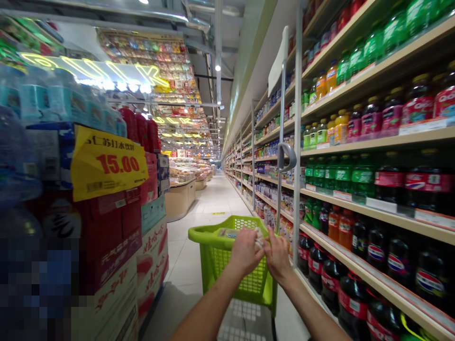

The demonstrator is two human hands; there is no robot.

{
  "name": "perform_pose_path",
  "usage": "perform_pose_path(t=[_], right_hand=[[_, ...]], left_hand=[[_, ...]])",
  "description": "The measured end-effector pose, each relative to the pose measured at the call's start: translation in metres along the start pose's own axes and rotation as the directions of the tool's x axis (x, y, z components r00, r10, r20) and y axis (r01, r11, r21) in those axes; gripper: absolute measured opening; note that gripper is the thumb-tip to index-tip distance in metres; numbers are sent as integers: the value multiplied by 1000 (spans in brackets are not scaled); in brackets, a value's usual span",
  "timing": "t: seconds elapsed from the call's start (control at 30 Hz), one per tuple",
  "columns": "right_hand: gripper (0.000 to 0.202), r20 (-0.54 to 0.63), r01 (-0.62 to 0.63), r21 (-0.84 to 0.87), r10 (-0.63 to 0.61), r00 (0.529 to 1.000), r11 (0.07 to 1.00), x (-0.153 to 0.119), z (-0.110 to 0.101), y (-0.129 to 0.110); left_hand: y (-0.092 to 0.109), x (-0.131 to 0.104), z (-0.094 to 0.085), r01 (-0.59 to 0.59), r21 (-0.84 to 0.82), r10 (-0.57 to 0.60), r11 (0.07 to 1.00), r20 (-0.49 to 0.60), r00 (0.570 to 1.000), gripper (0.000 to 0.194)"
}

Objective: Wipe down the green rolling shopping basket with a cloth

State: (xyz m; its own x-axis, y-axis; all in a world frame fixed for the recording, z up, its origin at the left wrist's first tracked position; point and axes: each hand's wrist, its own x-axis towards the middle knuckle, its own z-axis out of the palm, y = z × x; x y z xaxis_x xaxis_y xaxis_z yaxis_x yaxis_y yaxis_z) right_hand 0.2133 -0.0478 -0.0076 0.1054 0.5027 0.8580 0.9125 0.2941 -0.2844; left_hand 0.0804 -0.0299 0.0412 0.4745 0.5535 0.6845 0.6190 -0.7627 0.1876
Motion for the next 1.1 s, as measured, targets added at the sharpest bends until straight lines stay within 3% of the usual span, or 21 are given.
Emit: perform_pose_path(t=[0.1, 0.27, 0.33, 0.4, 0.47, 0.57, 0.67, 0.7, 0.77, 0.83, 0.9, 1.0, 1.1], right_hand=[[50, -13, 28, 43, -27, 1000, 999, -2, -2, 7], [52, -39, 43, 66, -41, 998, 997, -4, 0, 13], [51, -60, 42, 73, -38, 997, 996, -5, 3, 11], [50, -82, 39, 69, -34, 996, 997, -6, 5, 10], [50, -97, 42, 54, -36, 995, 998, -6, 5, 10], [48, -99, 72, 18, -70, 993, 997, -6, 3, 15], [46, -101, 132, -20, -133, 986, 991, -7, 1, 22], [46, -103, 143, -32, -146, 984, 989, -7, 0, 22], [46, -97, 133, -58, -139, 986, 989, -6, 0, 20], [46, -70, 65, -114, -73, 995, 991, -2, -1, 11], [43, -5, -11, -197, 11, 1000, 980, 4, 0, 0], [35, 122, -16, -278, 51, 991, 961, 11, 1, -12], [35, 136, 25, -256, 10, 991, 966, 11, 3, -13]], left_hand=[[3, 5, 5, 37, 17, -37, 999, 5, 999, 21], [-51, -3, -12, 285, -13, -284, 958, -124, 951, 25], [-58, -6, -16, 298, -41, -301, 954, -141, 943, 29], [-45, -6, -12, 195, -56, -200, 979, -105, 974, 31], [-23, -6, -3, 25, -63, -28, 998, -49, 998, 31], [-5, -6, 7, -184, -69, 183, 980, -33, 983, 32], [-30, -11, 5, -209, -44, 202, 977, -123, 972, 28], [-46, -14, 1, -173, -27, 167, 984, -163, 972, 29], [-75, -19, -7, 9, 2, -8, 1000, -267, 964, 30], [-88, -22, -13, 97, 35, -82, 995, -302, 950, 29], [-81, -22, -13, 51, 43, -38, 998, -268, 963, 27], [-44, -17, -5, -78, 18, 80, 997, -165, 983, 27], [-17, -14, 2, -44, 11, 45, 999, -124, 991, 30]])
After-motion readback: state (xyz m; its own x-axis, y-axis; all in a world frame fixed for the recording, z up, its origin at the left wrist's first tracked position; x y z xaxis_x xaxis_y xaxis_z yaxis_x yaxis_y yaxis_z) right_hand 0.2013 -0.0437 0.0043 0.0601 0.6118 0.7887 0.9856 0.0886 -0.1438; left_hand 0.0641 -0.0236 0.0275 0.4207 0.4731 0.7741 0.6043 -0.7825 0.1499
